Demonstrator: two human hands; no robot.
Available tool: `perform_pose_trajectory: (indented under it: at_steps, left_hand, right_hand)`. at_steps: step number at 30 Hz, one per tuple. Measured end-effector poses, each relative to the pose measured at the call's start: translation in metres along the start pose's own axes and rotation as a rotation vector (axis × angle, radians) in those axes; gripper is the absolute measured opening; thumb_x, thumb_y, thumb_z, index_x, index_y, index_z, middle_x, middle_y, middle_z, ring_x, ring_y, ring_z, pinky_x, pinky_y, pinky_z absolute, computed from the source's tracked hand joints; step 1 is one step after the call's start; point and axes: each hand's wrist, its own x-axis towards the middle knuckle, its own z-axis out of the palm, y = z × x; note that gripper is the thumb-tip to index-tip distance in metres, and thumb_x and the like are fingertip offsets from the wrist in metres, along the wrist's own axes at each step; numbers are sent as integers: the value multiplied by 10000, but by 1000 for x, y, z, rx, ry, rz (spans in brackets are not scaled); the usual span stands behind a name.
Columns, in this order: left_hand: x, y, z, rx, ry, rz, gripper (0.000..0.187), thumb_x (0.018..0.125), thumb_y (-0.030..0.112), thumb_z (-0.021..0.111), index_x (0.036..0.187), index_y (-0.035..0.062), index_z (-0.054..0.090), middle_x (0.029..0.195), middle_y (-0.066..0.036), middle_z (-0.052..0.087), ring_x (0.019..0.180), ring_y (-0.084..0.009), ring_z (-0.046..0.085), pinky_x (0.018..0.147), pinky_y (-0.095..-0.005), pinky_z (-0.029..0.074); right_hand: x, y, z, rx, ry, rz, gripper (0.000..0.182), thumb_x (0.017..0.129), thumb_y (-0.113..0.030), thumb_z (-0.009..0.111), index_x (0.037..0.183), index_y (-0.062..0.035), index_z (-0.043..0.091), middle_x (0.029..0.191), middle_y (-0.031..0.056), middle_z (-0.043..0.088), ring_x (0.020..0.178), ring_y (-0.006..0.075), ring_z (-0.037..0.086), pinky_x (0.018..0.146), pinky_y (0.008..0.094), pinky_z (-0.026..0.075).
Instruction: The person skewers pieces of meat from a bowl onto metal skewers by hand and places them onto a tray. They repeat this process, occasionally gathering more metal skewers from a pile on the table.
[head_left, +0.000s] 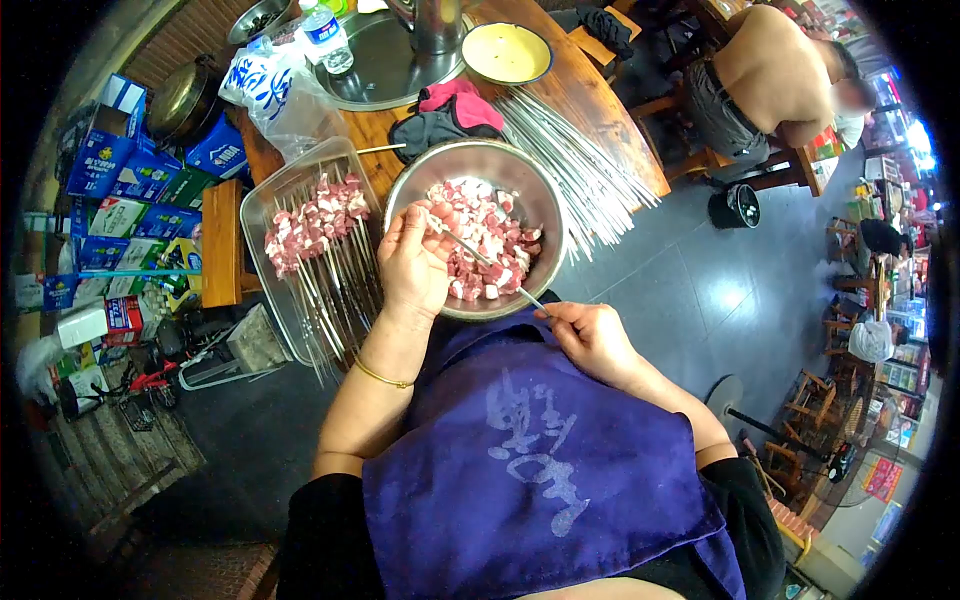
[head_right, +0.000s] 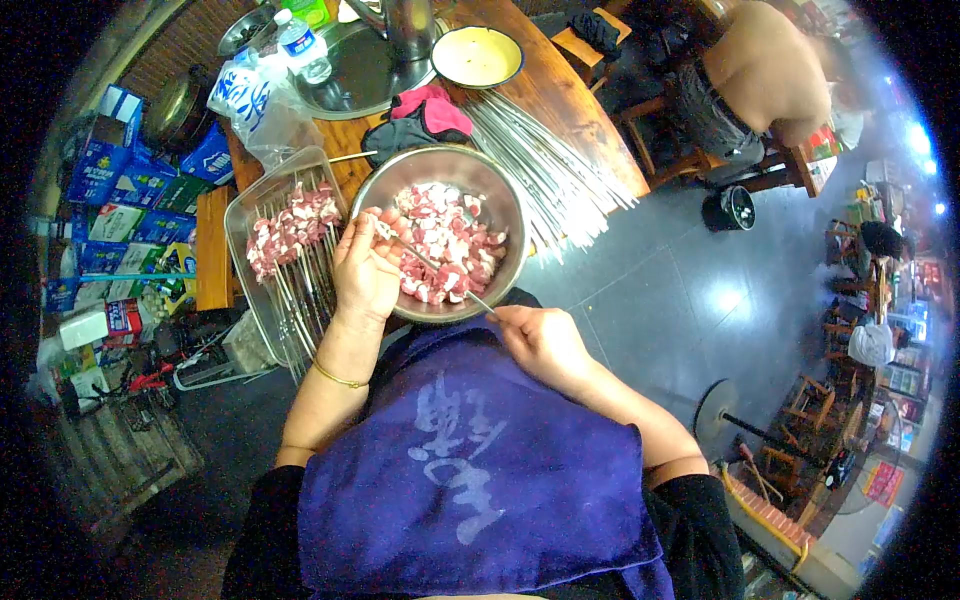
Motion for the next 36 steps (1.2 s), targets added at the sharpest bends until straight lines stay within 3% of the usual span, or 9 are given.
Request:
perform_pose_trajectory:
  at_steps: [12, 21, 36]
  left_hand:
    - [5, 10, 1, 147, -80, -10, 168, 976, 221, 534, 994, 63, 589, 918, -105, 658, 848, -208, 650, 780, -347, 542]
    - [3, 4, 5, 7, -80, -28, 173, 982, 225, 518, 1004, 67, 585, 933, -110, 655, 863, -218, 645, 795, -359, 538]
    - [-1, -14, 9, -68, -31, -91, 159, 972, 215, 532, 1038, 83, 591, 1055, -120, 646, 987, -242, 624, 899, -409, 509]
  right_hand:
    - [0, 3, -2, -152, 78, -147, 177, 849, -88, 573, 986, -60, 681, 826, 177, 672, 708, 345, 666, 637, 407, 549]
    - [0, 3, 7, 49, 32, -80, 211, 846, -41, 560, 1027, -29, 668, 882, 182, 678, 772, 314, 681, 692, 359, 548]
    - [5, -4, 10, 62, 13, -57, 224, 852, -34, 541, 1039, -29, 664, 840, 194, 666, 742, 299, 681, 686, 355, 537]
